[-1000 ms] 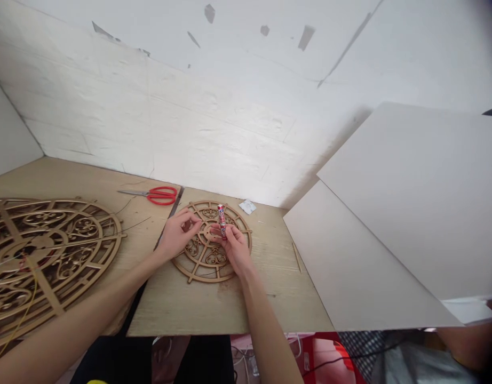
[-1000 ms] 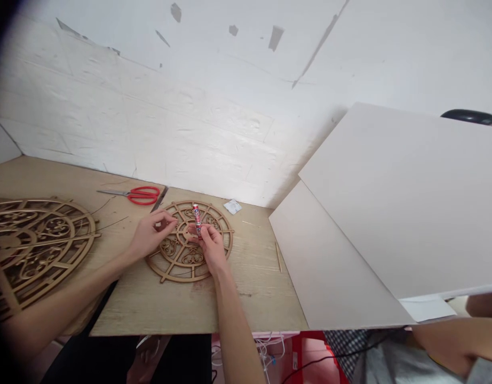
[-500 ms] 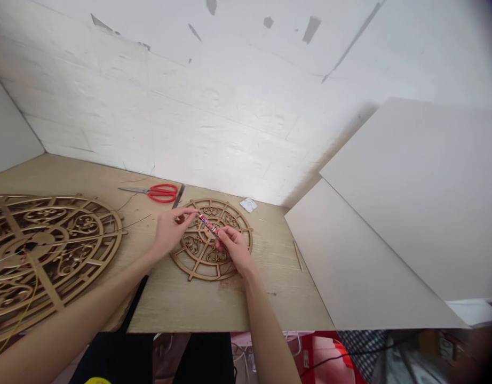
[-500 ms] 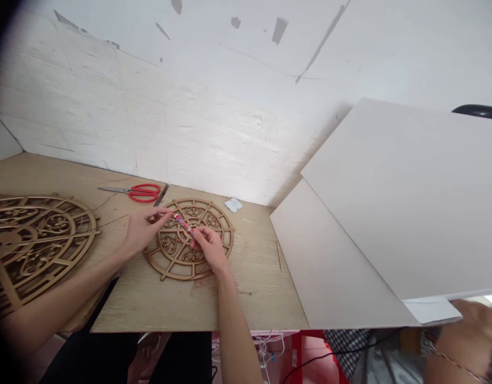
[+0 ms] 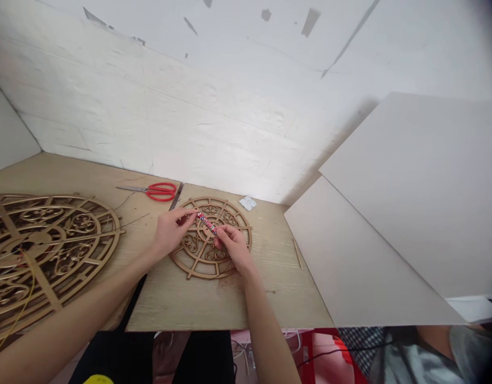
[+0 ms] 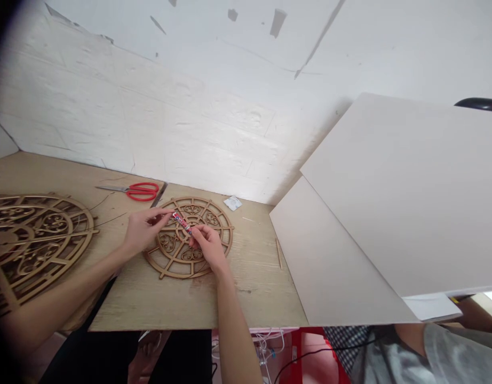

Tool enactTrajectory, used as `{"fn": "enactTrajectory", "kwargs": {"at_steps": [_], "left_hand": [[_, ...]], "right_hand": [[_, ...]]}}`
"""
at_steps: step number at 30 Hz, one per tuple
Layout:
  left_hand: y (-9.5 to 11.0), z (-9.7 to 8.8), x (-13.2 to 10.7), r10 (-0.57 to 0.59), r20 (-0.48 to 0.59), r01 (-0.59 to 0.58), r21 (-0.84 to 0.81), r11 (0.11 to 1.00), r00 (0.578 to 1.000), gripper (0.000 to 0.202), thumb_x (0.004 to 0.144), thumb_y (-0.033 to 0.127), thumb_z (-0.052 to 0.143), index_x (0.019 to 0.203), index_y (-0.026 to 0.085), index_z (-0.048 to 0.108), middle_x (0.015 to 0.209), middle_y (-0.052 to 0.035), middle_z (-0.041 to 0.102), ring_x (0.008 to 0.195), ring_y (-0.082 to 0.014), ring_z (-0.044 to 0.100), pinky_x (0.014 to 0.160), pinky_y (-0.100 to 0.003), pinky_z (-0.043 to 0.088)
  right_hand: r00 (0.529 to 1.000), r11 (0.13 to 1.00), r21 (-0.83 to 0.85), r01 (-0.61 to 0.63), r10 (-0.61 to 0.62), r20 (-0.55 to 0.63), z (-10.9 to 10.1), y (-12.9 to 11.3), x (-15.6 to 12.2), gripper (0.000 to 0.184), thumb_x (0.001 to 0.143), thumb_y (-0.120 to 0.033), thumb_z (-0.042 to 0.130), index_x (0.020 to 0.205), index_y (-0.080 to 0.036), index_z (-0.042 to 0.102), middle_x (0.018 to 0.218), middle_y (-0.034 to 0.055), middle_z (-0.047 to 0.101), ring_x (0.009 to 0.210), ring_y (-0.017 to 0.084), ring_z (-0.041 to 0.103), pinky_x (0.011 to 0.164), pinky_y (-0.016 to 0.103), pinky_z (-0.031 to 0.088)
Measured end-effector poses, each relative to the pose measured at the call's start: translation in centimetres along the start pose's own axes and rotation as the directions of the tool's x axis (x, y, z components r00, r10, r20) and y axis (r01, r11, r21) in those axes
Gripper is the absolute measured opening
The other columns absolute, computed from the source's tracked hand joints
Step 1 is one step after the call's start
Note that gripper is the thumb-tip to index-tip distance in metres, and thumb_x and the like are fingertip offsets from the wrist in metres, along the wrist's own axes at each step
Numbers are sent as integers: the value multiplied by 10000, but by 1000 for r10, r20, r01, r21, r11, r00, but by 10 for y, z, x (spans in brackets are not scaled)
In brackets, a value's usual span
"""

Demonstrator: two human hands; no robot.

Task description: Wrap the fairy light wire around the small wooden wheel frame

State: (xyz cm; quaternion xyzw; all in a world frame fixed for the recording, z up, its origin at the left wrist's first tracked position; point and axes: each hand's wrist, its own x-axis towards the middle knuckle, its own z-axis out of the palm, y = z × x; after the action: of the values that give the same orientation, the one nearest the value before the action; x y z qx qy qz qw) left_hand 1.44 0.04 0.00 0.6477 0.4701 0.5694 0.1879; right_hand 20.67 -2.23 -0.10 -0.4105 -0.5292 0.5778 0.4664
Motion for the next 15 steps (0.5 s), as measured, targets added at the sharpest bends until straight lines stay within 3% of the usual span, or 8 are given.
{"fn": "enactTrajectory", "kwargs": {"at_steps": [15], "left_hand": [[2, 0, 0, -21, 10, 21, -23, 1000, 1000, 238, 831, 347, 612, 895, 185, 773, 861, -50, 776, 592, -139, 613, 535, -255, 485]], "right_hand": [[1000, 1000, 13, 5, -5, 1, 0, 0, 0, 366, 754, -552, 718, 800, -199, 633, 585, -37, 591, 528, 109, 481, 549, 248, 380]]}}
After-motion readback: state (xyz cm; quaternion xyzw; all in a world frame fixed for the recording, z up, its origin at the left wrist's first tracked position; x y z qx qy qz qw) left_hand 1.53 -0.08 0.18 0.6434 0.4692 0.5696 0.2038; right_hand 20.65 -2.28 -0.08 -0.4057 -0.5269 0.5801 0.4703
